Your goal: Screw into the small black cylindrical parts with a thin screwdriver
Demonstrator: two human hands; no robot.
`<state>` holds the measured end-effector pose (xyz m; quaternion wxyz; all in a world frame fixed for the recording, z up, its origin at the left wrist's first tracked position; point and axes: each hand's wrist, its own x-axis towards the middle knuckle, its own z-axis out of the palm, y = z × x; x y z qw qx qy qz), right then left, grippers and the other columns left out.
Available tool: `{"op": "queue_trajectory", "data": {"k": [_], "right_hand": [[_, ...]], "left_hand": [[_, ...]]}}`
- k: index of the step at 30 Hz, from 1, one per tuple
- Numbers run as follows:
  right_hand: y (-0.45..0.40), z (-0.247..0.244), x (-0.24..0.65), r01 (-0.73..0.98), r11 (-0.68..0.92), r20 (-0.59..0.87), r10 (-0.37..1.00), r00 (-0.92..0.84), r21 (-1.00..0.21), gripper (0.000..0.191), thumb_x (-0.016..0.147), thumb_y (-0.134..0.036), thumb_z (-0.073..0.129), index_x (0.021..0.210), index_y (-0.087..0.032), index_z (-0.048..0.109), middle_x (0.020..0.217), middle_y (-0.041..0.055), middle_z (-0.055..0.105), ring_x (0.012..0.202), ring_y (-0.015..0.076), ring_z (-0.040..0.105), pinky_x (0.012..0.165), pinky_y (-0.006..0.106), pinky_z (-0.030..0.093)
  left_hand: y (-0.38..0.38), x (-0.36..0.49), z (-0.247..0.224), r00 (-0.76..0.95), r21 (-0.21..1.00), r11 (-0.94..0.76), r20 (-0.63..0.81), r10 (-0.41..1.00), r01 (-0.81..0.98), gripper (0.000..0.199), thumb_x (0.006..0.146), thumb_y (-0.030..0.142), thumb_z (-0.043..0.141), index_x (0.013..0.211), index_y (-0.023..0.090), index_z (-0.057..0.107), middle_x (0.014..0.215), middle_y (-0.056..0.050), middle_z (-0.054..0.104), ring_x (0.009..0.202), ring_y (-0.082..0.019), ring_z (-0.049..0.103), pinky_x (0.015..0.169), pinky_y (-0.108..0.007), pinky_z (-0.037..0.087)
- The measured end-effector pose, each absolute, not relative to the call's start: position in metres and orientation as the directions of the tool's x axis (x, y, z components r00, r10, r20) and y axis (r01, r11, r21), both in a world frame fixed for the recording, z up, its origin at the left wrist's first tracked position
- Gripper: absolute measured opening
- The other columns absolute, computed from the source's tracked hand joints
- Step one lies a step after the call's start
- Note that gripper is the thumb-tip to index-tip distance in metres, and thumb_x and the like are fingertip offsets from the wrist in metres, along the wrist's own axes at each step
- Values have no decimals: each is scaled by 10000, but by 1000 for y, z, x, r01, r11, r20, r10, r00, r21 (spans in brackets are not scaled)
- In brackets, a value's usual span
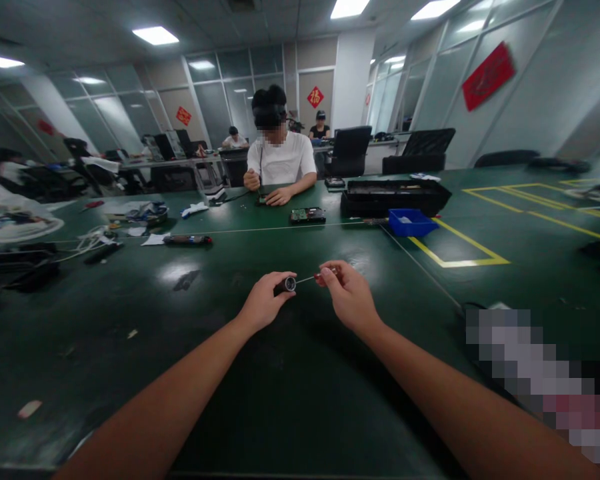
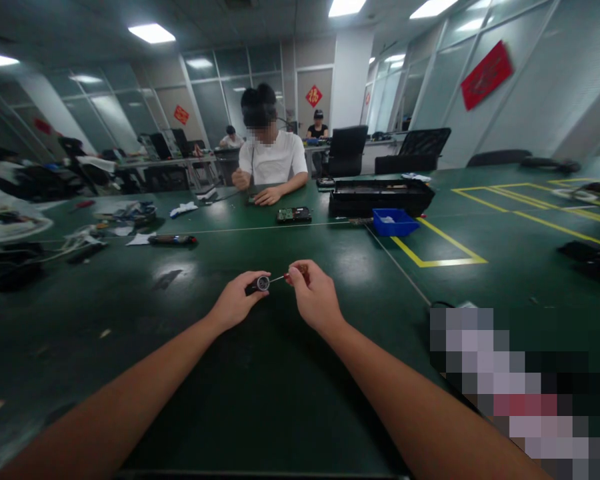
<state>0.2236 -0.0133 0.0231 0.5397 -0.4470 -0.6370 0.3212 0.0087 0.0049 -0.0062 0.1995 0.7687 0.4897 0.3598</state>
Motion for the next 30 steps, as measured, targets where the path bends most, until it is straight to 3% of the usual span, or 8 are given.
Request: {"op": "queue_trajectory", "data": {"k": [15, 20, 23, 30], "right_hand": [[-14, 29, 226, 289, 327, 348, 937, 24, -900, 273, 961, -451, 536, 996, -198, 631, 888, 59, 739, 819, 197, 698, 777, 344, 512], [-19, 37, 228, 535, 266, 349, 935, 58, -802, 464, 938, -622, 538, 721, -219, 617, 615, 7, 640, 578, 172, 589, 592, 307, 403], [-19, 37, 229, 613, 256, 378, 923, 74, -747, 538, 939, -652, 513, 610, -228, 550, 532, -3, 573, 526, 163, 534, 572, 311, 358], [-20, 35, 227, 551, 318, 387, 922, 11, -772, 389, 949, -569, 547, 778, -226, 615, 647, 6, 640, 585, 175, 575, 573, 305, 389]], "left_hand": [[-1, 11, 1, 275, 673, -453, 361, 891, 585, 373, 890, 224, 689, 1260, 249, 661, 1231, -52, 678, 1170, -229, 605, 1066, -404, 434], [-1, 9, 1, 262, 626, -452, 376, 889, 636, 399, 894, 257, 697, 1291, 261, 654, 1244, -55, 681, 1167, -242, 603, 1050, -418, 441], [-1, 9, 2, 283, 589, -474, 390, 876, 654, 399, 892, 256, 703, 1288, 264, 658, 1218, -51, 692, 1136, -238, 611, 1029, -411, 447], [-3, 11, 6, 290, 591, -472, 380, 878, 655, 386, 886, 234, 709, 1270, 240, 663, 1216, -54, 695, 1138, -237, 605, 1022, -403, 443]]}}
